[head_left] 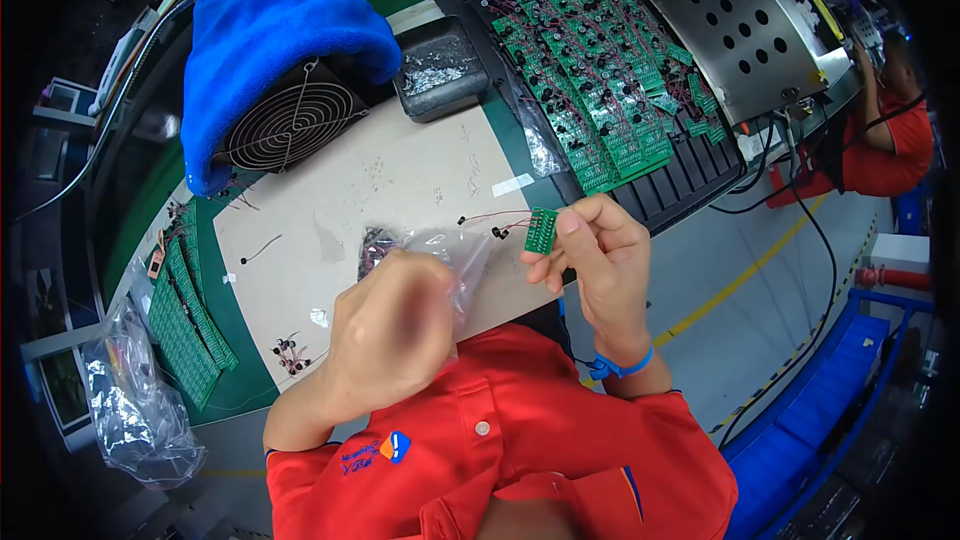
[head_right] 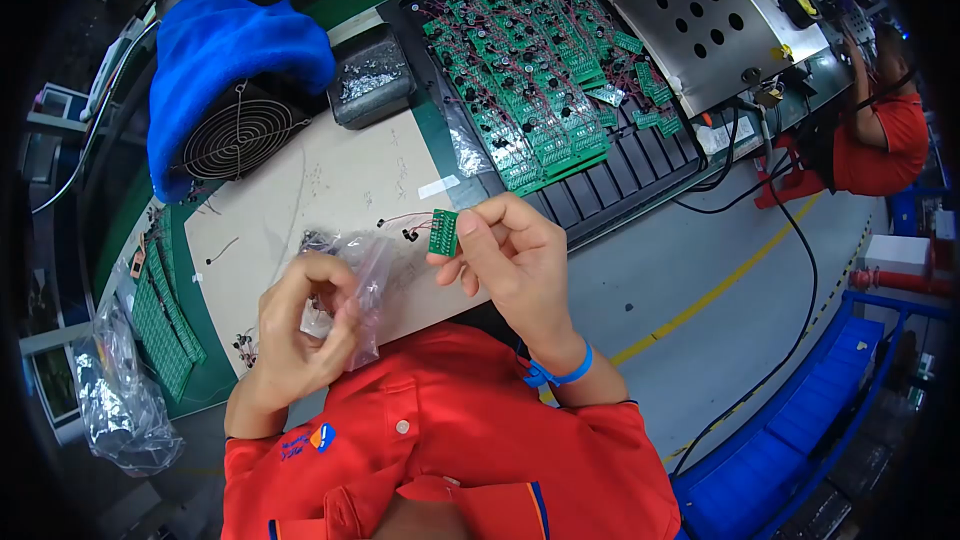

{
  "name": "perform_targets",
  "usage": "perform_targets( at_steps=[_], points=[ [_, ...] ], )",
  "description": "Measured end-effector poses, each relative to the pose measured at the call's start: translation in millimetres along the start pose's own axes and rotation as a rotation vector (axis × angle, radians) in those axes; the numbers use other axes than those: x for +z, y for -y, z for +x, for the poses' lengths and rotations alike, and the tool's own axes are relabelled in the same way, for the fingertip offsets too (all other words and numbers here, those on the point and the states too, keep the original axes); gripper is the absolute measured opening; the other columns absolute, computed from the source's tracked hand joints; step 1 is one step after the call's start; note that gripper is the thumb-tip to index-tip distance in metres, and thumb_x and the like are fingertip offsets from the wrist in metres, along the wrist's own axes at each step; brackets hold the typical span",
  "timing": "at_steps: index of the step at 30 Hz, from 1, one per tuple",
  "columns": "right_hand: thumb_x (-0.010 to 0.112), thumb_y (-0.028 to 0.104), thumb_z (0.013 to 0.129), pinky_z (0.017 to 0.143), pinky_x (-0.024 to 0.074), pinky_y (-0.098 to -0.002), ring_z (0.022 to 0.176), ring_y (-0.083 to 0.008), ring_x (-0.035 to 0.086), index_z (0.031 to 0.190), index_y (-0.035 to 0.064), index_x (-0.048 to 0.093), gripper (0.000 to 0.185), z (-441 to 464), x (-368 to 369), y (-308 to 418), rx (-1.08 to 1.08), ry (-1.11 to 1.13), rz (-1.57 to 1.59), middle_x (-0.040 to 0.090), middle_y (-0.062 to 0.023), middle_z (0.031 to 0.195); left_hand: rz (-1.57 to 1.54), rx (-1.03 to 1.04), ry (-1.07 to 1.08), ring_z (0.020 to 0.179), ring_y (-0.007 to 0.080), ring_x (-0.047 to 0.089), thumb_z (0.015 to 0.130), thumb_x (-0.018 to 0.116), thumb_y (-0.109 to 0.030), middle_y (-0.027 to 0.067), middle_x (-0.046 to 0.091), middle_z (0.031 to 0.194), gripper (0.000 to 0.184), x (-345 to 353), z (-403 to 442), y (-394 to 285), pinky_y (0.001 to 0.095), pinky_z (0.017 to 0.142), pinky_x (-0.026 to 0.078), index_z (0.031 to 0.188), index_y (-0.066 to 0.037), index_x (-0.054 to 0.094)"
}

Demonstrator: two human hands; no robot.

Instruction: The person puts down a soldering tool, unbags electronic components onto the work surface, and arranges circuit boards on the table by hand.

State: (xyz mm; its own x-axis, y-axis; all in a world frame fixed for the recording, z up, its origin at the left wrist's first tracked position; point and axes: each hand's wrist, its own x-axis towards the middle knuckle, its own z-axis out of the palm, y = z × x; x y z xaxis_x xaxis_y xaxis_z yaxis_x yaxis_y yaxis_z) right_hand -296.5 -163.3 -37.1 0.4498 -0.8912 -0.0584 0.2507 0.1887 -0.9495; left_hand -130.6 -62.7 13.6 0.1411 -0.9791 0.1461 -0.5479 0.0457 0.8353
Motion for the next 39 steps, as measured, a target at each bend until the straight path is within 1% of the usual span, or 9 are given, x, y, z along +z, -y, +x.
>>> perform_targets(
  at_steps=[3, 4, 7, 12, 19, 28, 32, 36, 39],
  points=[
    [0.048, 0.011, 0.091, 0.038, 0.0415, -0.0199, 0.049, -0.0142, 0.06, 0.079, -0.001, 0.048, 0.017, 1, 0, 0, 0.02, -0.011, 0.018, 0.061, -0.016, 0.066, -0.194, -0.207, -0.074, 0.06, 0.0118, 0.05, 0.073, 0.062, -0.002, 0.0065, 0.055, 0.071, 0.008, -2, 1, -4, 0.0227, 0.056, 0.041, 0.072, 0.002, 0.056],
    [0.048, 0.011, 0.091, 0.038, 0.0415, -0.0199, 0.049, -0.0142, 0.06, 0.079, -0.001, 0.048, 0.017, 1, 0, 0, 0.022, -0.01, 0.017, 0.061, -0.016, 0.066, -0.194, -0.209, -0.076, 0.06, 0.0118, 0.05, 0.073, 0.062, -0.002, 0.0065, 0.055, 0.071, 0.008, -3, 1, -1, 0.0227, 0.056, 0.041, 0.072, 0.002, 0.056],
    [0.047, 0.012, 0.091, 0.038, 0.0415, -0.0199, 0.05, -0.0147, 0.06, 0.079, -0.0009, 0.048, 0.017, 2, 0, -1, 0.023, 0.0, 0.013, 0.062, -0.0166, 0.067, -0.033, -0.066, 0.007, 0.055, 0.0092, 0.052, 0.075, 0.061, 0.002, 0.0055, 0.056, 0.067, 0.003, -10, 2, 11, 0.0211, 0.049, 0.041, 0.078, 0.003, 0.059],
    [0.046, 0.012, 0.091, 0.038, 0.042, -0.0201, 0.05, -0.0153, 0.06, 0.079, -0.0008, 0.048, 0.018, 3, 0, -2, 0.034, -0.003, 0.012, 0.062, -0.0165, 0.067, -0.062, -0.093, 0.028, 0.053, 0.0095, 0.051, 0.077, 0.062, 0.0, 0.0056, 0.056, 0.065, 0.005, -10, 2, 13, 0.0217, 0.048, 0.04, 0.077, 0.002, 0.058],
    [0.046, 0.012, 0.091, 0.039, 0.0426, -0.0206, 0.05, -0.0158, 0.06, 0.081, -0.0012, 0.049, 0.017, 4, 1, -2, 0.05, -0.014, 0.026, 0.062, -0.017, 0.067, -0.054, -0.07, 0.122, 0.054, 0.009, 0.052, 0.078, 0.062, -0.002, 0.0053, 0.056, 0.066, 0.013, -11, 4, 17, 0.0211, 0.048, 0.041, 0.071, 0.0, 0.051],
    [0.047, 0.012, 0.091, 0.039, 0.043, -0.021, 0.051, -0.0165, 0.061, 0.081, -0.0014, 0.05, 0.017, 5, 2, 0, 0.059, -0.02, 0.034, 0.06, -0.0148, 0.065, -0.186, -0.074, 0.044, 0.056, 0.0075, 0.054, 0.076, 0.062, 0.002, 0.0041, 0.058, 0.067, 0.016, -3, 1, 22, 0.0206, 0.048, 0.042, 0.069, -0.002, 0.048],
    [0.047, 0.012, 0.091, 0.039, 0.043, -0.0211, 0.051, -0.0165, 0.061, 0.081, -0.0014, 0.05, 0.017, 5, 2, 0, 0.062, -0.024, 0.031, 0.06, -0.0135, 0.065, -0.185, -0.066, 0.016, 0.052, 0.006, 0.053, 0.074, 0.064, 0.003, 0.0029, 0.058, 0.065, 0.016, -3, 1, 24, 0.0182, 0.048, 0.042, 0.071, -0.002, 0.049],
    [0.047, 0.013, 0.091, 0.039, 0.043, -0.0209, 0.049, -0.0155, 0.059, 0.081, -0.0008, 0.05, 0.017, 2, 1, 3, 0.056, -0.023, 0.027, 0.059, -0.013, 0.065, -0.23, -0.193, 0.097, 0.063, 0.0104, 0.057, 0.075, 0.062, 0.004, 0.0065, 0.06, 0.075, 0.012, -14, 2, 16, 0.0202, 0.056, 0.045, 0.077, -0.001, 0.051],
    [0.048, 0.013, 0.09, 0.039, 0.0425, -0.0204, 0.046, -0.0142, 0.057, 0.082, 0.0001, 0.05, 0.016, -4, -7, 19, -0.052, -0.131, -0.048, 0.059, -0.0122, 0.064, -0.324, 0.063, 0.051, 0.079, 0.0175, 0.059, 0.081, 0.058, -0.005, 0.0127, 0.058, 0.088, 0.008, -29, 3, 8, 0.0268, 0.068, 0.047, 0.083, -0.001, 0.052]
  ],
)
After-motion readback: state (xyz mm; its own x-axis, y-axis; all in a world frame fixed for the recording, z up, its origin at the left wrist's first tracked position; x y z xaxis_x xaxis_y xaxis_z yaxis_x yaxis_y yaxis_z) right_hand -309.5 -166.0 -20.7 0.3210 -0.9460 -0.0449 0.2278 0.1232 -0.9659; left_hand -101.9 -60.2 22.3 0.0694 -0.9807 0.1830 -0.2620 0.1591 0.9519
